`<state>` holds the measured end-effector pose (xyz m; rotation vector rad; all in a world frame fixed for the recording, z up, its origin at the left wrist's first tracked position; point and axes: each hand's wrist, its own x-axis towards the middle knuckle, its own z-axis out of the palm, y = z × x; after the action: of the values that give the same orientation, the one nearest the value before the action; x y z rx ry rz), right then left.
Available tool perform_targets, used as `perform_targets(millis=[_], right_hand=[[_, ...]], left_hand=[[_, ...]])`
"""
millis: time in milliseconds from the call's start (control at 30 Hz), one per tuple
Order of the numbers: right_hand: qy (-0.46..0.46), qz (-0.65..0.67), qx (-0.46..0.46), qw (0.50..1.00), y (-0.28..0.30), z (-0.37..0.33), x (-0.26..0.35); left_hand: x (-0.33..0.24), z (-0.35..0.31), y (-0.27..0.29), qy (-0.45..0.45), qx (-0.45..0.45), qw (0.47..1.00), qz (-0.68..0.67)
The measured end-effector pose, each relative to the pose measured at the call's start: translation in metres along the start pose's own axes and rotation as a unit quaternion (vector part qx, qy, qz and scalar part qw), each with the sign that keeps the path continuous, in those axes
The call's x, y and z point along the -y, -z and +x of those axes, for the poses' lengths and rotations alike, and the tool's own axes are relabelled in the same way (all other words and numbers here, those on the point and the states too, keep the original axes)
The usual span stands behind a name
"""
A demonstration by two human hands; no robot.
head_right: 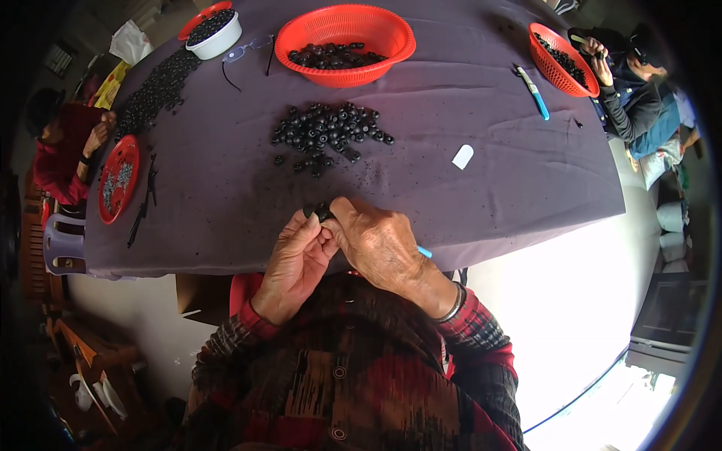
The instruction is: The person picks up small black components from a pile on the table one by one, trims excess material from each piece using a small blade, and places the finished parts into a separate pile on the table.
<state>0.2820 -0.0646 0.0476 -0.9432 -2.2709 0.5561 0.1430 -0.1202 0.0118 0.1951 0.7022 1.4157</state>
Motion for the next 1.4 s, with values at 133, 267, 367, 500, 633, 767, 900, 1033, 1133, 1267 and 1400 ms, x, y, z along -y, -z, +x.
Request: perform_targets(millis=[133,267,367,500,633,767,900,1033,1133,1267,1400], right_hand=[[-0.021,0.012,-0.004,1.000,-0.011,-0.001,0.002],[-0.008,0.054,0.045,0.998,0.004,0.012,-0.008],[-0.027,-0.001,0.012,1.000,0.005,0.036,-0.020],[-0.009,-0.042,0.009,0.999,-0.023,0.064,-0.046],[-0.001,-0.079,0.060,0.995,-0.037,0.071,-0.053],[-0.024,-0.098,0.033,0.994,-0.023,0.071,-0.056],[0.024,0.041,0.028,0.998,0.008,0.054,-0.022],[0.058,0.092,0.028,0.994,0.011,0.025,-0.005],[0.050,0.099,0.021,0.994,0.013,0.011,-0.007],[0.043,0.112,0.028,0.992,0.015,0.002,-0.008],[0.019,0.092,0.052,0.994,0.019,-0.002,-0.003]], left_hand=[[-0.005,0.002,0.007,-0.019,0.010,1.000,-0.016],[-0.033,0.002,0.018,-0.132,-0.046,0.975,0.171],[-0.069,0.019,0.055,-0.266,-0.090,0.858,0.431],[-0.094,0.030,0.083,-0.393,-0.109,0.675,0.615],[-0.099,0.038,0.085,-0.436,-0.147,0.577,0.675],[-0.093,0.042,0.063,-0.488,-0.179,0.632,0.575],[-0.059,0.024,0.031,-0.284,-0.064,0.851,0.437],[-0.024,0.014,0.009,-0.066,0.072,0.966,0.239],[-0.013,0.015,0.013,-0.007,0.090,0.982,0.163],[-0.007,0.017,0.015,0.065,0.110,0.988,0.090],[-0.004,0.021,0.024,0.056,0.107,0.989,0.080]])
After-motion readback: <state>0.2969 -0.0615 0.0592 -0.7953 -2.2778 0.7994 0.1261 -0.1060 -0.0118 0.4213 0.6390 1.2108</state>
